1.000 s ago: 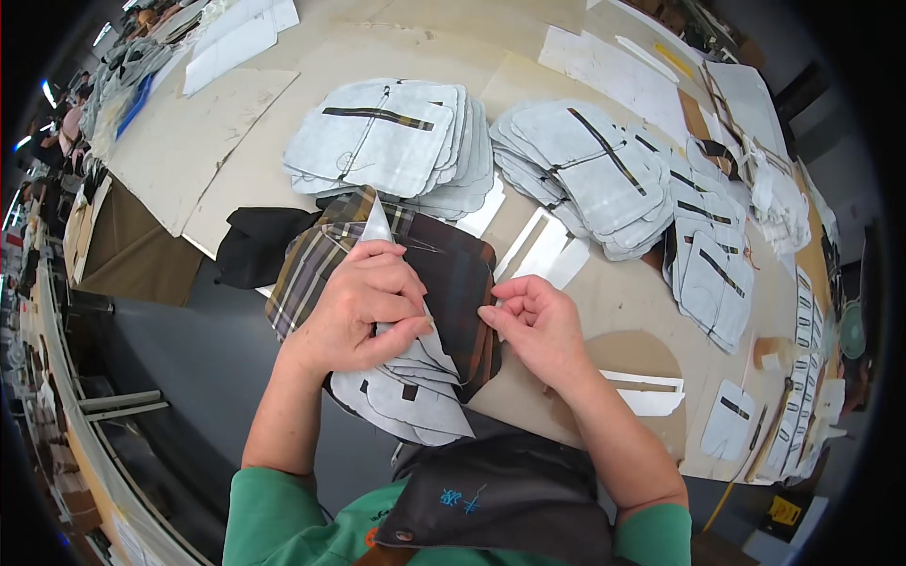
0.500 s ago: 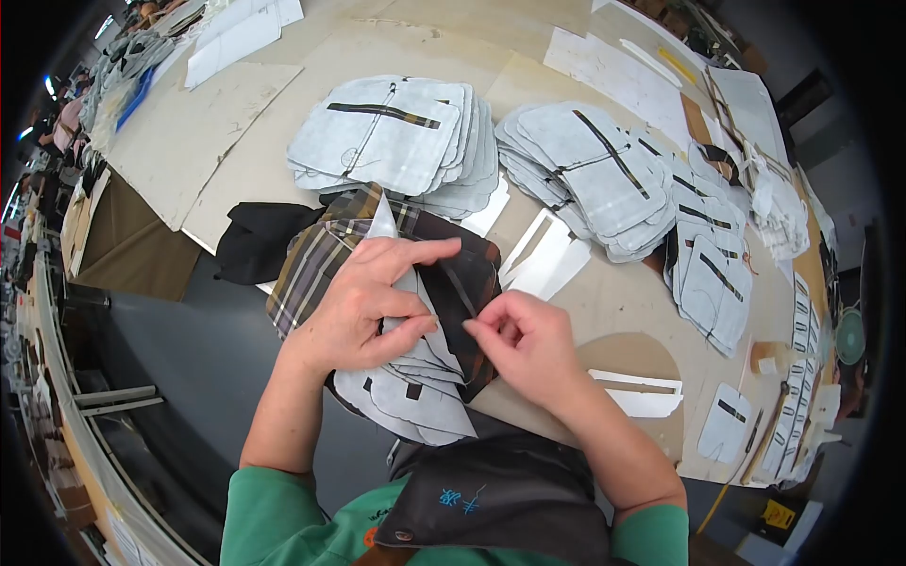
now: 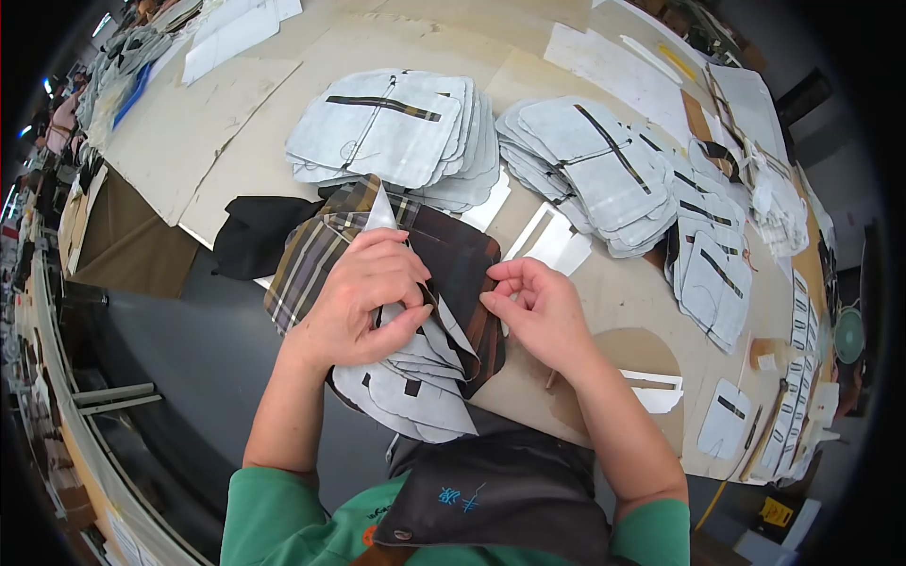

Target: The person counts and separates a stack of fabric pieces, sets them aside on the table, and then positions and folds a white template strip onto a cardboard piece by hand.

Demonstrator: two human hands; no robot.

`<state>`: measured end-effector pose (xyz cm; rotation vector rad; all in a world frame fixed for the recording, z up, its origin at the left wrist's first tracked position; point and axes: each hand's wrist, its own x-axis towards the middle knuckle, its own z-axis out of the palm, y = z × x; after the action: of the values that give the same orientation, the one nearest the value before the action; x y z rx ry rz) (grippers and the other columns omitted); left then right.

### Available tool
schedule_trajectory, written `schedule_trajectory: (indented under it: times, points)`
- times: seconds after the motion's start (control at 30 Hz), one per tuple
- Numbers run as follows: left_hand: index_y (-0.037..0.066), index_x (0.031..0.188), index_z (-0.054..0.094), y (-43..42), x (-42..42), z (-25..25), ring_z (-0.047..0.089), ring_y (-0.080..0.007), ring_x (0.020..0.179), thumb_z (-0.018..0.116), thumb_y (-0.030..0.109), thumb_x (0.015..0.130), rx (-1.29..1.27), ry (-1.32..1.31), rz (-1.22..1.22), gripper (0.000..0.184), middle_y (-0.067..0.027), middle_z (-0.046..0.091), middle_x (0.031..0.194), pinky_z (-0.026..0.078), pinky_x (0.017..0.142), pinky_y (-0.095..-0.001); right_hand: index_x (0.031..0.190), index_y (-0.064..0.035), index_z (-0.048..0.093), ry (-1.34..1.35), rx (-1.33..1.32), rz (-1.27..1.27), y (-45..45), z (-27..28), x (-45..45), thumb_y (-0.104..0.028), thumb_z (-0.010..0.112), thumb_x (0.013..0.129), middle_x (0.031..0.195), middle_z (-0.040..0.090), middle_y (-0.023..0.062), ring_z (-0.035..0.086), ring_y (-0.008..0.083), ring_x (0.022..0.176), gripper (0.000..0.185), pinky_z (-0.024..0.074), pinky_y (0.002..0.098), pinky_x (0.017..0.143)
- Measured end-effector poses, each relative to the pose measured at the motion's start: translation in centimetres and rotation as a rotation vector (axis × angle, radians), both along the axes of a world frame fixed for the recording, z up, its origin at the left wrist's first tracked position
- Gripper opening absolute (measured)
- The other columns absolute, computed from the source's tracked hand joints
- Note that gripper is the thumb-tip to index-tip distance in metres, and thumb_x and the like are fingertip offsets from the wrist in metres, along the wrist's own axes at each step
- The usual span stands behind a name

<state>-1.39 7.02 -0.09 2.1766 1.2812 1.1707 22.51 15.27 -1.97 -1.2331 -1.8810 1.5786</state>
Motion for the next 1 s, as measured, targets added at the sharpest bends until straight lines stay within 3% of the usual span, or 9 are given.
schedule_trajectory:
  times: [0.23,0.3,0.43,0.5,0.53,0.63,0.73,0.8,1.0]
  points:
    - [0.009,0.100,0.065,-0.4,0.3,-0.2,0.066,-0.0233,0.086,0.073,0.007,0.072,-0.058,-0.095,0.059,0.030,-0.0043,0.066,0.086,0.043,0.104,-0.0460,0.099,0.0015,0.068,-0.019,0.037,-0.002,0.7,0.1,-0.9,-0.013,0.077,0.086,0.079,0.070,0.0060,0.058,0.0083,0.058,0.021,0.0476,0.0269,0.055]
    - [0.009,0.115,0.065,-0.5,0.1,-0.2,0.064,-0.0229,0.090,0.071,0.006,0.071,-0.080,-0.051,0.057,0.045,-0.0056,0.066,0.098,0.043,0.103,-0.0460,0.094,0.0007,0.068,-0.035,0.083,0.019,0.5,0.8,-1.3,-0.013,0.077,0.085,0.077,0.069,0.0053,0.057,0.0078,0.057,0.018,0.0466,0.0265,0.054]
    - [0.008,0.115,0.068,-0.6,1.2,0.3,0.062,-0.0225,0.093,0.067,0.003,0.068,-0.105,-0.185,0.135,0.048,-0.0076,0.065,0.116,0.043,0.099,-0.0435,0.085,-0.0023,0.068,0.106,0.101,0.145,-1.4,2.8,-2.2,-0.010,0.076,0.086,0.072,0.066,0.0013,0.053,0.0048,0.056,0.012,0.0415,0.0245,0.052]
    - [0.008,0.106,0.070,-0.4,0.8,0.7,0.059,-0.0217,0.096,0.063,0.002,0.064,-0.093,0.033,0.102,0.043,-0.0095,0.061,0.129,0.042,0.094,-0.0404,0.086,-0.0021,0.068,0.190,0.129,0.160,-1.6,2.4,-2.6,-0.009,0.076,0.087,0.072,0.066,-0.0003,0.052,0.0033,0.057,0.010,0.0409,0.0235,0.052]
    - [0.008,0.094,0.071,-0.2,1.0,0.5,0.060,-0.0220,0.094,0.060,0.003,0.062,-0.026,0.022,0.126,0.034,-0.0083,0.065,0.123,0.041,0.092,-0.0380,0.089,-0.0026,0.070,0.235,0.069,0.171,-1.4,2.2,-2.6,-0.009,0.075,0.088,0.073,0.066,-0.0012,0.052,0.0027,0.058,0.009,0.0411,0.0232,0.052]
    - [0.009,0.088,0.069,-0.2,0.1,0.1,0.060,-0.0234,0.091,0.060,0.003,0.062,-0.009,0.064,0.028,0.027,-0.0057,0.069,0.112,0.041,0.093,-0.0380,0.098,-0.0031,0.072,0.219,-0.165,0.007,0.4,3.0,-2.0,-0.009,0.071,0.090,0.076,0.067,-0.0030,0.054,0.0010,0.063,0.010,0.0436,0.0211,0.056]
    - [0.010,0.083,0.067,-0.2,0.1,0.1,0.060,-0.0240,0.087,0.059,0.003,0.062,0.002,0.014,0.031,0.024,-0.0031,0.070,0.100,0.040,0.092,-0.0370,0.099,-0.0014,0.072,0.044,0.104,-0.040,2.9,0.9,-0.7,-0.011,0.072,0.089,0.077,0.069,0.0003,0.059,0.0059,0.062,0.014,0.0475,0.0246,0.057]
    - [0.010,0.083,0.067,0.0,0.1,0.1,0.060,-0.0238,0.087,0.058,0.003,0.061,-0.004,0.008,0.014,0.024,-0.0030,0.070,0.099,0.040,0.091,-0.0365,0.103,-0.0006,0.070,-0.096,0.231,0.004,3.1,0.4,-0.8,-0.011,0.074,0.090,0.081,0.068,-0.0010,0.049,0.0023,0.059,0.017,0.0426,0.0216,0.055]
    - [0.010,0.081,0.066,-0.1,0.2,0.1,0.060,-0.0236,0.087,0.058,0.003,0.061,-0.011,0.010,0.017,0.022,-0.0023,0.070,0.098,0.040,0.090,-0.0358,0.089,-0.0017,0.069,-0.100,0.246,0.047,2.9,1.5,-1.8,-0.012,0.077,0.086,0.075,0.067,-0.0007,0.051,0.0036,0.057,0.013,0.0423,0.0236,0.054]
